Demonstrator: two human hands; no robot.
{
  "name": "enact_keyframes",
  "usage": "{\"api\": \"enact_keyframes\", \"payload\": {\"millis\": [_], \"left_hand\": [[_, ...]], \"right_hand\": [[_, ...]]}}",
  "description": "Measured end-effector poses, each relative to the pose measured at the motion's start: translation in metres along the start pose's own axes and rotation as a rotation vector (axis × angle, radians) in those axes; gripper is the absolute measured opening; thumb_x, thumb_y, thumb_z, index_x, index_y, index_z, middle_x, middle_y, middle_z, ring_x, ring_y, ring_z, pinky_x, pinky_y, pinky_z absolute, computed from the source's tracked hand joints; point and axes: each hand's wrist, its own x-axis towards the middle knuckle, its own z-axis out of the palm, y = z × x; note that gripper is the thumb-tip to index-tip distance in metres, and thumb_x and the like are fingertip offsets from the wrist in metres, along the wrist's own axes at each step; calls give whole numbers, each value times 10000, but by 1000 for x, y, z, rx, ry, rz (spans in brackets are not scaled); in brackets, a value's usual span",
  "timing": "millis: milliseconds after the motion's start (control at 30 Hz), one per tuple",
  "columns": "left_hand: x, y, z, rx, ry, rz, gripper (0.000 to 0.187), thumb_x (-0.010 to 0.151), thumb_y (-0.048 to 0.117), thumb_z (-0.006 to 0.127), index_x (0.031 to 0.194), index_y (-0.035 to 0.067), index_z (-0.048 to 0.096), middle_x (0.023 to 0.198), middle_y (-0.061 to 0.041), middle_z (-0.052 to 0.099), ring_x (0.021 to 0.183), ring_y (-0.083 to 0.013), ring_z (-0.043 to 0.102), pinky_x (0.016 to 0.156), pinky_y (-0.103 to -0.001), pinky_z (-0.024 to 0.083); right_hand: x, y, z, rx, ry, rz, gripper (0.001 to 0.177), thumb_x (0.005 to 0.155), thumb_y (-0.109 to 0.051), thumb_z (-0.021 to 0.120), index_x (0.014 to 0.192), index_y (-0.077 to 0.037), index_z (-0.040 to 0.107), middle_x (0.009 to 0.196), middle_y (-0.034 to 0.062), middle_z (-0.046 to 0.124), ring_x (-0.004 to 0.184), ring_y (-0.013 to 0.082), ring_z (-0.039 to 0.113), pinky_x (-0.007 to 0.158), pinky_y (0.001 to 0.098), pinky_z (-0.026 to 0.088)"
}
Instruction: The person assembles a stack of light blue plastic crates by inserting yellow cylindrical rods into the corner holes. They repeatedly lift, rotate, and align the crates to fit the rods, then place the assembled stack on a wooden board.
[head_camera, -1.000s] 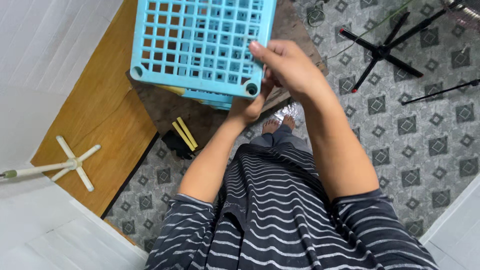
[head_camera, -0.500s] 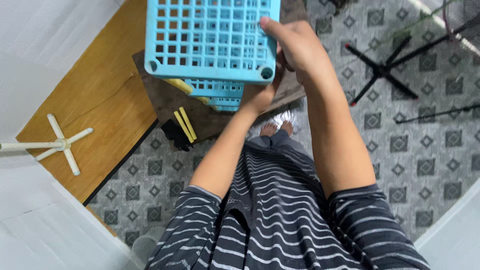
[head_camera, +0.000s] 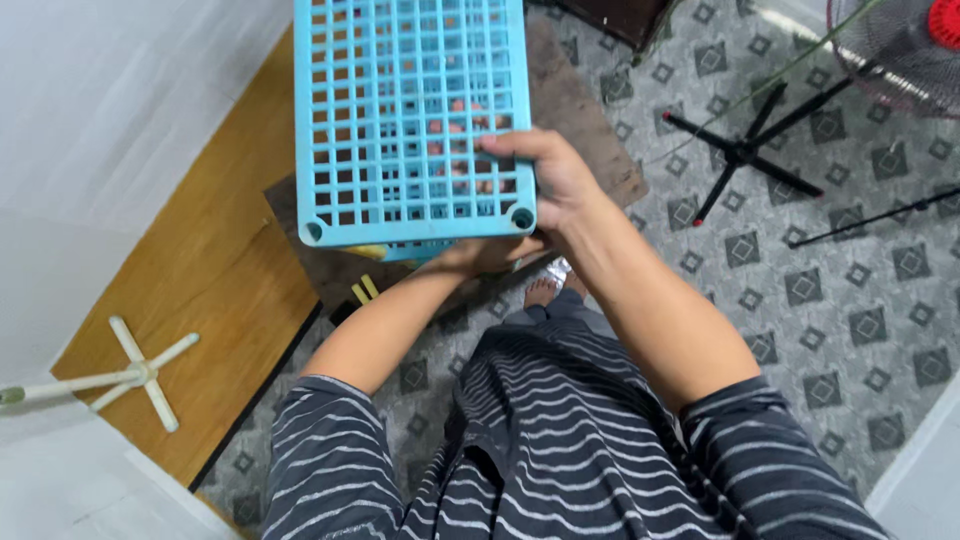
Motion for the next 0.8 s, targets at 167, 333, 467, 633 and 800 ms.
{"api": "enact_keyframes", "payload": {"millis": [167, 333, 467, 633, 800], "left_hand": [[-13, -20, 48, -197, 213, -185, 361, 875, 334, 714, 1083, 41, 679, 1058, -142, 706, 1003, -315, 656, 899, -470, 508], [0, -25, 86, -174, 629, -412, 259, 933, 222, 720, 1086, 19, 671, 1053, -144, 721, 1000, -312, 677, 891, -462, 537], [1, -12, 106, -215, 805, -570, 254, 934, 219, 727, 1094, 30, 668, 1055, -138, 725, 987, -312, 683, 876, -452, 539], [9, -2, 90, -220, 828, -519, 242, 942, 220, 754, 1106, 61, 673, 1060, -120, 733, 973, -306, 701, 845, -430, 548], [-4, 16, 65, -72, 671, -474, 236, 950, 221, 781, 1119, 92, 677, 1064, -102, 741, 958, -300, 719, 814, -408, 556]], "right_hand": [[2, -2, 6, 32, 129, -14, 482, 825, 66, 611, 1305, 74, 575, 1212, 237, 697, 1088, 327, 723, 1017, 473, 596], [9, -6, 25, -21, 180, 18, 387, 804, 63, 616, 1188, 106, 637, 1106, 245, 728, 974, 328, 741, 963, 507, 617], [13, -8, 23, -72, 115, 22, 346, 831, 49, 658, 1174, 103, 655, 1073, 225, 728, 938, 326, 725, 943, 503, 601], [10, -6, 23, -87, 61, 13, 363, 813, 27, 677, 1170, 85, 651, 1102, 218, 719, 972, 318, 735, 977, 487, 621], [4, -9, 19, -223, -40, -67, 319, 929, -45, 682, 1229, 48, 628, 1165, 174, 720, 1001, 255, 727, 972, 419, 612]]}}
